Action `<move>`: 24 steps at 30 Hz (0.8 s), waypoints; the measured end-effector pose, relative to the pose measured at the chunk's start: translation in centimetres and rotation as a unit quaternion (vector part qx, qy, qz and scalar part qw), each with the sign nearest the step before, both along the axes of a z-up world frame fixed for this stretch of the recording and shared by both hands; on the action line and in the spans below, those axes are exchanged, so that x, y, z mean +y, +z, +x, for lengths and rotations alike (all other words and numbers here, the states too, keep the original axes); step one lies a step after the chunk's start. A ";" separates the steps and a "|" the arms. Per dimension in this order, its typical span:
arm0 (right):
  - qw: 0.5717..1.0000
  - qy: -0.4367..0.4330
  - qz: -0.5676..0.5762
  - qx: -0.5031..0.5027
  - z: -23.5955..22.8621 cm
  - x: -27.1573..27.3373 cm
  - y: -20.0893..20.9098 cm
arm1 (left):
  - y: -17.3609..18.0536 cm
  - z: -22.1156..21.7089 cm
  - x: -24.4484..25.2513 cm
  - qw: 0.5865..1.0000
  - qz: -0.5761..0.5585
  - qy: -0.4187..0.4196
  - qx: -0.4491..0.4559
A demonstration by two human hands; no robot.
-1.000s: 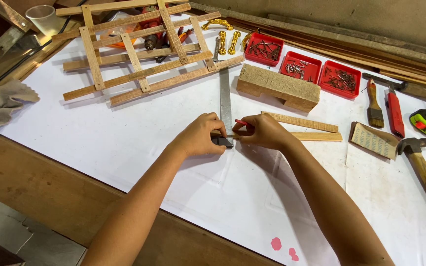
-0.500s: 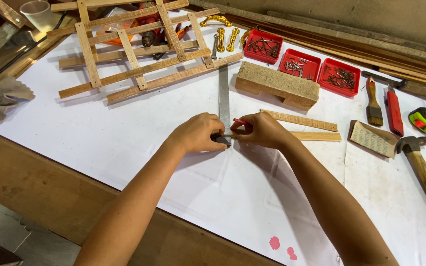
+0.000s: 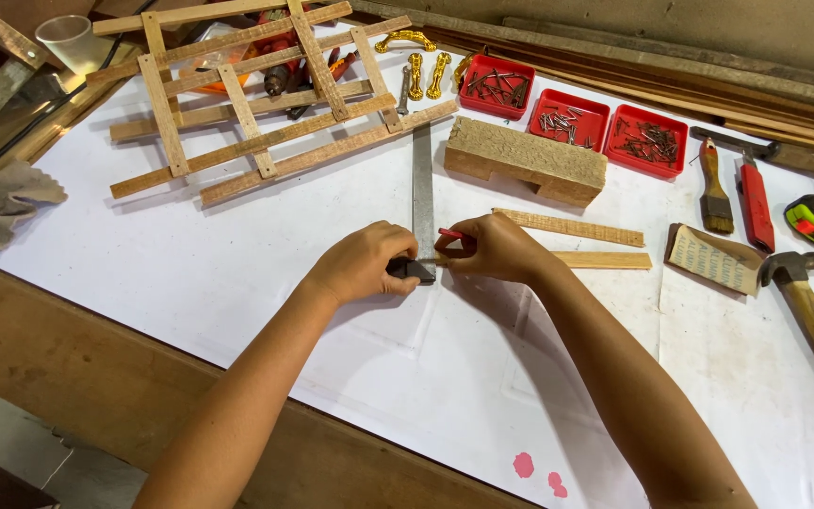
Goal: The recorder is building a wooden frame by sorting pieces, sanding them, and measuring with a try square.
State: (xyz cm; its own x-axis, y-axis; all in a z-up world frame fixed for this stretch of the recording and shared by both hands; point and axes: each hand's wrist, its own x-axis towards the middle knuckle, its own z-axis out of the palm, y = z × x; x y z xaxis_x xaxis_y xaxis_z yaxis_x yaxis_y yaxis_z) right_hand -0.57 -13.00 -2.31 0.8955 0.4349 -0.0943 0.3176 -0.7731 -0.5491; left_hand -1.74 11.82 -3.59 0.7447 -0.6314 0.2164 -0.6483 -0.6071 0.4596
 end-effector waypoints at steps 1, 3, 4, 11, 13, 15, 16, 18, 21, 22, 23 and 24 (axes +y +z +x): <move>1.000 0.000 0.001 0.000 0.1 0.0 -0.1 | 0.2 -0.2 -0.2 1.000 0.001 0.000 0.000; 1.000 0.005 0.015 -0.005 0.1 -0.2 -0.4 | 0.4 -0.6 -0.9 0.998 -0.042 -0.002 -0.050; 1.000 0.003 0.014 -0.004 0.2 -0.4 -0.7 | 0.8 -0.8 -1.1 0.998 -0.043 -0.003 -0.049; 0.948 -0.060 0.291 0.114 0.0 -0.2 -1.7 | 2.3 -1.2 -1.7 0.996 0.049 0.051 0.060; 0.952 -0.107 0.272 0.086 -0.1 -0.1 -2.2 | 1.2 -1.1 -1.5 0.996 0.049 0.050 0.057; 0.938 -0.117 0.319 0.066 0.1 -0.6 -4.6 | -1.2 -0.9 -0.9 0.994 0.012 -0.001 -0.108; 0.939 -0.116 0.318 0.066 0.3 -0.9 -5.0 | -1.8 -0.7 -0.7 0.994 0.012 0.000 -0.108; 0.887 -0.154 0.428 0.082 0.5 -1.4 -6.1 | -3.0 -0.6 -0.4 0.970 0.013 -0.043 -0.238; 0.862 -0.158 0.468 0.112 0.3 -1.6 -5.4 | -2.1 -0.5 -0.4 0.977 0.050 -0.037 -0.202; 0.863 -0.158 0.467 0.110 0.4 -1.5 -5.3 | -2.1 -0.3 -0.4 0.977 0.049 -0.037 -0.203; 0.883 -0.159 0.432 0.090 0.4 -1.4 -5.2 | -2.2 -0.2 -0.4 0.978 0.026 -0.049 -0.201; 0.901 -0.159 0.396 0.073 0.3 -1.1 -5.2 | -2.3 -0.2 -0.2 0.979 0.005 -0.060 -0.197</move>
